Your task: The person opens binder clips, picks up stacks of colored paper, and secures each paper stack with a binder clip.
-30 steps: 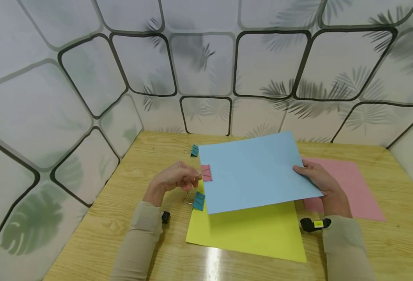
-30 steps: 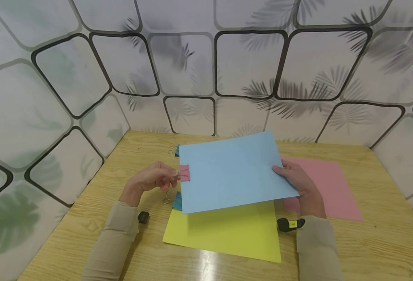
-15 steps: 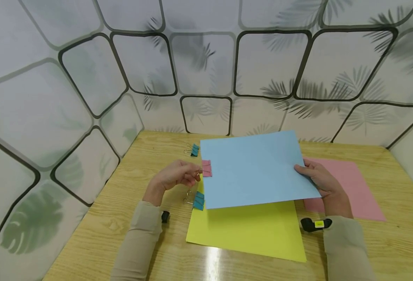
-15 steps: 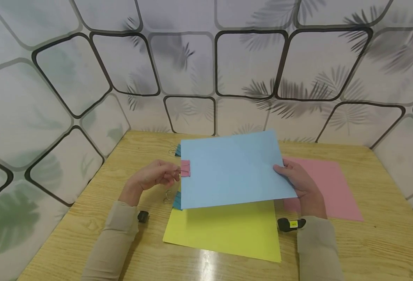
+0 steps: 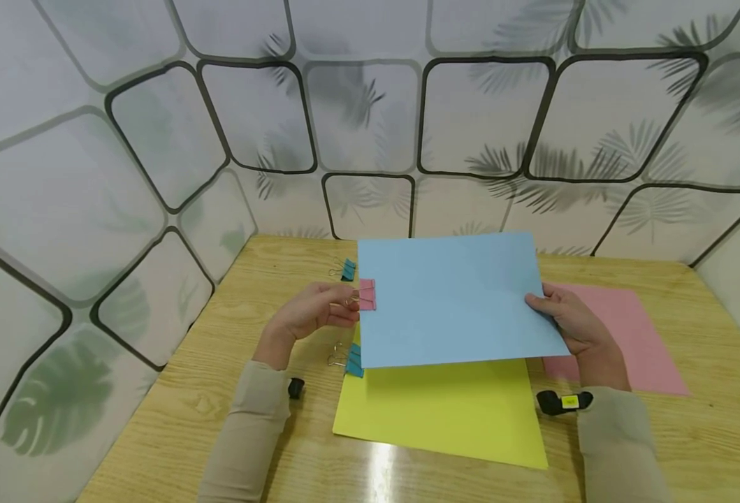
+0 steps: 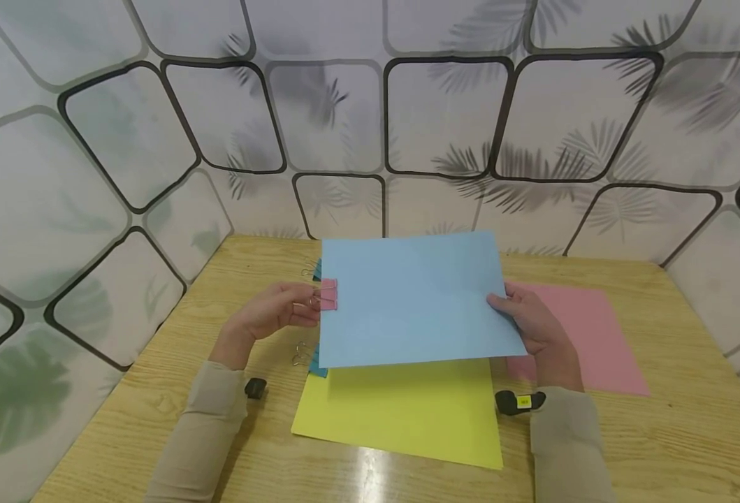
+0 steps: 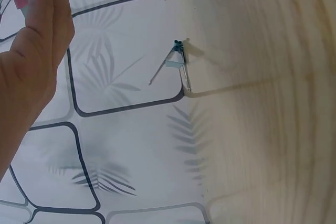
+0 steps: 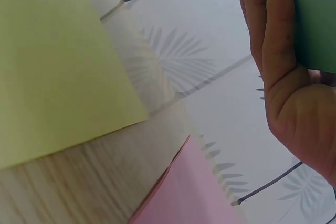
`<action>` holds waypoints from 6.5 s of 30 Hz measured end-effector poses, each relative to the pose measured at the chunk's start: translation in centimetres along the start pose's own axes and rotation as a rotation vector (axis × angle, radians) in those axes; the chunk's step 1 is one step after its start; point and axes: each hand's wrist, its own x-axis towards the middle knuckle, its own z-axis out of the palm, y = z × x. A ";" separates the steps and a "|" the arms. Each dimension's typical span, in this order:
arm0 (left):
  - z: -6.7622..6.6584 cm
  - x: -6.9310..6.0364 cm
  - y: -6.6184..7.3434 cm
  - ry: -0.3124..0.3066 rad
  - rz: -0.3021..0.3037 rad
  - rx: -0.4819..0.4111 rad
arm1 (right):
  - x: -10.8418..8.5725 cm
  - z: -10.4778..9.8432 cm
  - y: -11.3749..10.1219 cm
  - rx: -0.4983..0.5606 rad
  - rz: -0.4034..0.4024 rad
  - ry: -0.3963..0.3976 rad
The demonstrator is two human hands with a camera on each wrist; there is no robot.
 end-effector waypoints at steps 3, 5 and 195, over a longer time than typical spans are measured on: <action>0.2 -0.1 0.3 0.009 0.007 -0.042 | -0.2 0.3 -0.5 0.000 -0.003 0.008; 0.3 -0.3 0.5 0.019 0.013 -0.059 | -0.3 0.4 -0.8 0.005 -0.002 0.013; 1.2 10.8 -1.6 0.361 -0.041 0.636 | 8.2 1.7 1.9 -0.607 0.103 0.492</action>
